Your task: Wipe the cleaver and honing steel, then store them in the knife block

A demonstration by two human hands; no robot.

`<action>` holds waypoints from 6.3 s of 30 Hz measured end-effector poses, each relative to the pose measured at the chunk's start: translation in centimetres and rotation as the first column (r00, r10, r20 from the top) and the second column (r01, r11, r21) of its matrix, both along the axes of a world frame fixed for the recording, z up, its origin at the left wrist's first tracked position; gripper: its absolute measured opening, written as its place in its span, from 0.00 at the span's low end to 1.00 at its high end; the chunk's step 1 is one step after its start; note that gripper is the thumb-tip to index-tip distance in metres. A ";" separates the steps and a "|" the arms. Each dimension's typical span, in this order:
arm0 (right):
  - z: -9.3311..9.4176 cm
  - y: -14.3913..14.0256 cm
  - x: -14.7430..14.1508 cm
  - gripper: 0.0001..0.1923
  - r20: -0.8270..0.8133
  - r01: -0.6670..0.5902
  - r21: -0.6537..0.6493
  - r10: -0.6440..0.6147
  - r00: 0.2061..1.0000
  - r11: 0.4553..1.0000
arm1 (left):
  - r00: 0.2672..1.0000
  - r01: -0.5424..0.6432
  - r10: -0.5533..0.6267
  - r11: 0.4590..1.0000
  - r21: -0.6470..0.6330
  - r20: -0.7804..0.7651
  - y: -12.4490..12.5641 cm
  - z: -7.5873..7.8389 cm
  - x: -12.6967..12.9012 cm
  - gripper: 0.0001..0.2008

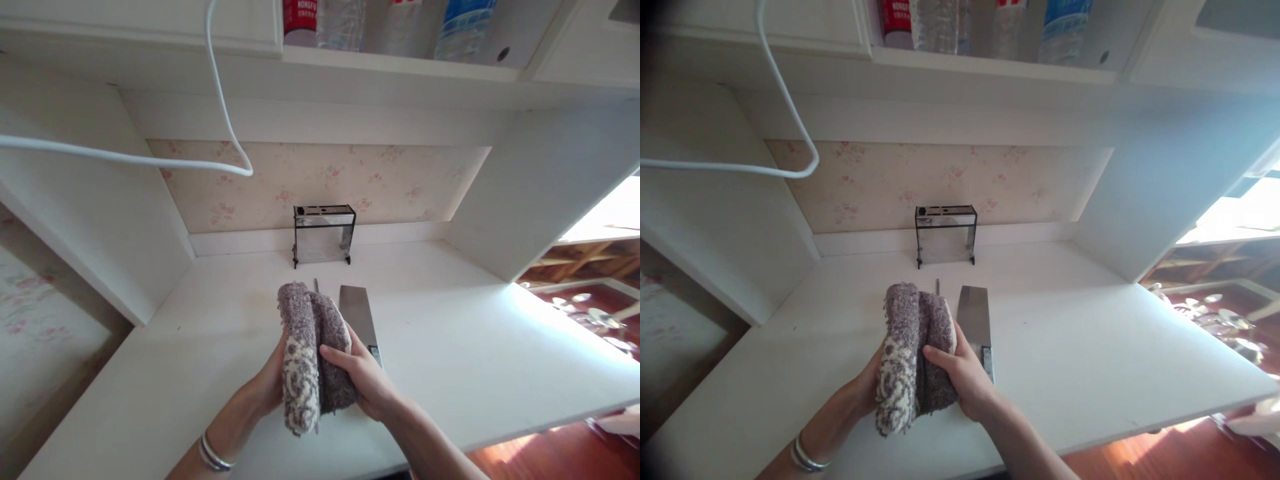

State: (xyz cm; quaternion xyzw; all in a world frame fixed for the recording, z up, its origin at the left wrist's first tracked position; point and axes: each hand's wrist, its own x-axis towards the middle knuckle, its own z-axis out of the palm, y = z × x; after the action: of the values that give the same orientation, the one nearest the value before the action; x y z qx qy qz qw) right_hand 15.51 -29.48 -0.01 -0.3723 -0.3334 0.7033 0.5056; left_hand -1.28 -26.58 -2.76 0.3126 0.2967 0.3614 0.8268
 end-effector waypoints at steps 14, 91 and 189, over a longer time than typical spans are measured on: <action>2.5 -0.6 16.3 0.34 0.276 0.472 0.145 -0.494 0.825 0.870 | 0.969 0.132 -0.062 0.946 0.295 -0.237 1.8 2.6 3.1 0.25; 21.4 24.7 13.9 0.13 0.477 0.433 0.585 -0.723 0.499 0.686 | 0.935 0.072 0.031 0.959 0.274 -0.354 4.3 -2.2 -2.7 0.13; -7.8 20.2 14.1 0.14 0.605 0.138 0.167 -0.212 0.767 0.976 | 0.355 -0.027 0.934 0.064 0.998 -0.050 29.0 23.1 5.8 0.16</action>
State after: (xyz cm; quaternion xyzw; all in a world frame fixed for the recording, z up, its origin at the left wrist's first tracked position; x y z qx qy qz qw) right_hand 29.58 -9.25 -7.85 -0.5828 -0.4836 0.4719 0.4514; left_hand 4.54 2.38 20.39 0.6793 0.4384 0.5852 0.0627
